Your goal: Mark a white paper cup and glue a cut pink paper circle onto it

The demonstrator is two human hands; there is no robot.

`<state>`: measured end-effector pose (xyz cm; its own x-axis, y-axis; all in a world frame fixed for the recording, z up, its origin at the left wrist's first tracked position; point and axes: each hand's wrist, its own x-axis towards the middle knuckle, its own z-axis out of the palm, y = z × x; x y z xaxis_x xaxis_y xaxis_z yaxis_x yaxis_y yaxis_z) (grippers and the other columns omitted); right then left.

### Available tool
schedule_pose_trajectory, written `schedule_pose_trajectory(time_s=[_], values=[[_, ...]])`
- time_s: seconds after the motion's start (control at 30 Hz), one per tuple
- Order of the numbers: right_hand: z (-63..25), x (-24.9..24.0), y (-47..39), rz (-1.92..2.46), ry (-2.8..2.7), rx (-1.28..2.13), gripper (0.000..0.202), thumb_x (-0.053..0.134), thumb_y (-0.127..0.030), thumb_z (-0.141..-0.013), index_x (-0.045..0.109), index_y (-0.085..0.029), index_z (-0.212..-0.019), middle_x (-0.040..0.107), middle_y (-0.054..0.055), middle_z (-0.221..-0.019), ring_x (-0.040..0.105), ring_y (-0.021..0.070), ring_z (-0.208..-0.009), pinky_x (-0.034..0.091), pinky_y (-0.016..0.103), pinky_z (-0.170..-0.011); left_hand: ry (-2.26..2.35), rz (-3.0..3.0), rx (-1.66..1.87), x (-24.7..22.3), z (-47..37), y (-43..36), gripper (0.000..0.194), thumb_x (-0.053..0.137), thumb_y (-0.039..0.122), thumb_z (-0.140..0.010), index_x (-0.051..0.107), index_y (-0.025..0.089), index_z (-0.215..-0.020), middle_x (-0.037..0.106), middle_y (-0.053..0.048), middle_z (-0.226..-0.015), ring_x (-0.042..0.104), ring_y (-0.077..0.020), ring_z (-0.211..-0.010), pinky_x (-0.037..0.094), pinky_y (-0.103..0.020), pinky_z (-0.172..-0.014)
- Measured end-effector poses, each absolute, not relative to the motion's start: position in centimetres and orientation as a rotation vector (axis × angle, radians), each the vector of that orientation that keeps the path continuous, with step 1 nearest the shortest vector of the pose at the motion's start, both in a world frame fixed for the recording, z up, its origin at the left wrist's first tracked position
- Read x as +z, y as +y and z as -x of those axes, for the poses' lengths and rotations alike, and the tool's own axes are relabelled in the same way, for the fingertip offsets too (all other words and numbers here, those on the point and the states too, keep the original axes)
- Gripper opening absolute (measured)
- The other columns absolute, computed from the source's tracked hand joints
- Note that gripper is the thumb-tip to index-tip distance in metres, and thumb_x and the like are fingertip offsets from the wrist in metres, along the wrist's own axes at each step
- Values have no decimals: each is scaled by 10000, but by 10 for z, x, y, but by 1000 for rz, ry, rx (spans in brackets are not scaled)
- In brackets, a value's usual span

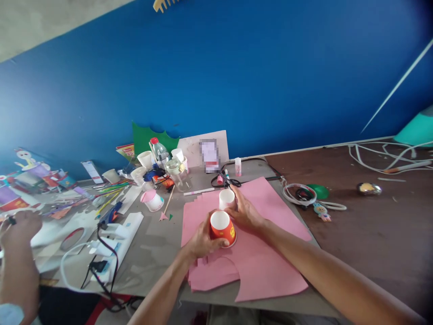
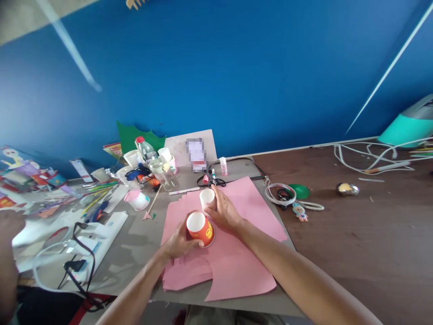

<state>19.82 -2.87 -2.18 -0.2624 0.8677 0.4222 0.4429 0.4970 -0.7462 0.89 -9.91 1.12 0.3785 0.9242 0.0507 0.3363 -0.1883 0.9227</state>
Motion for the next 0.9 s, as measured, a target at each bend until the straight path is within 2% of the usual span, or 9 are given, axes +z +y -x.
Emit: schedule_pose_trajectory(time_s=[0.17, 0.37, 0.57, 0.7, 0.9], values=[[-199, -21, -28, 1100, -1886, 654, 727, 597, -231, -788, 308, -117, -1445, 477, 220, -1417, 454, 330, -1320, 378, 525, -1085, 1065, -1721, 776, 6, -2, -103, 851, 806, 479, -639, 456, 180, -1354, 644, -127, -1151, 595, -273, -1026, 480, -400, -917], [-201, -22, -28, 1071, -1867, 642, 710, 625, -245, -774, 357, -160, -1426, 517, 185, -1385, 482, 333, -1292, 402, 519, -1064, 1102, -1788, 696, 8, 4, -102, 876, 818, 493, -618, 457, 181, -1352, 629, -141, -1191, 592, -290, -1053, 464, -417, -940], [-202, -16, -32, 1107, -1865, 670, 684, 624, -295, -789, 379, -143, -1409, 508, 196, -1392, 477, 336, -1293, 396, 519, -1064, 1101, -1806, 671, 12, 6, -102, 793, 826, 451, -627, 497, 178, -1295, 621, -149, -1215, 591, -294, -1078, 466, -412, -948], [-202, -15, -33, 1116, -1857, 674, 671, 631, -298, -777, 401, -171, -1395, 535, 173, -1362, 503, 334, -1263, 413, 515, -1045, 1103, -1810, 689, 14, 8, -102, 783, 831, 428, -627, 494, 167, -1284, 630, -146, -1198, 596, -288, -1074, 472, -402, -951], [-199, -23, -29, 1130, -1825, 516, 659, 613, -310, -791, 391, -146, -1389, 552, 193, -1325, 531, 338, -1223, 432, 519, -1027, 1186, -1686, 819, 6, 15, -99, 734, 814, 431, -653, 510, 174, -1269, 636, -127, -1191, 601, -269, -1055, 482, -394, -941]])
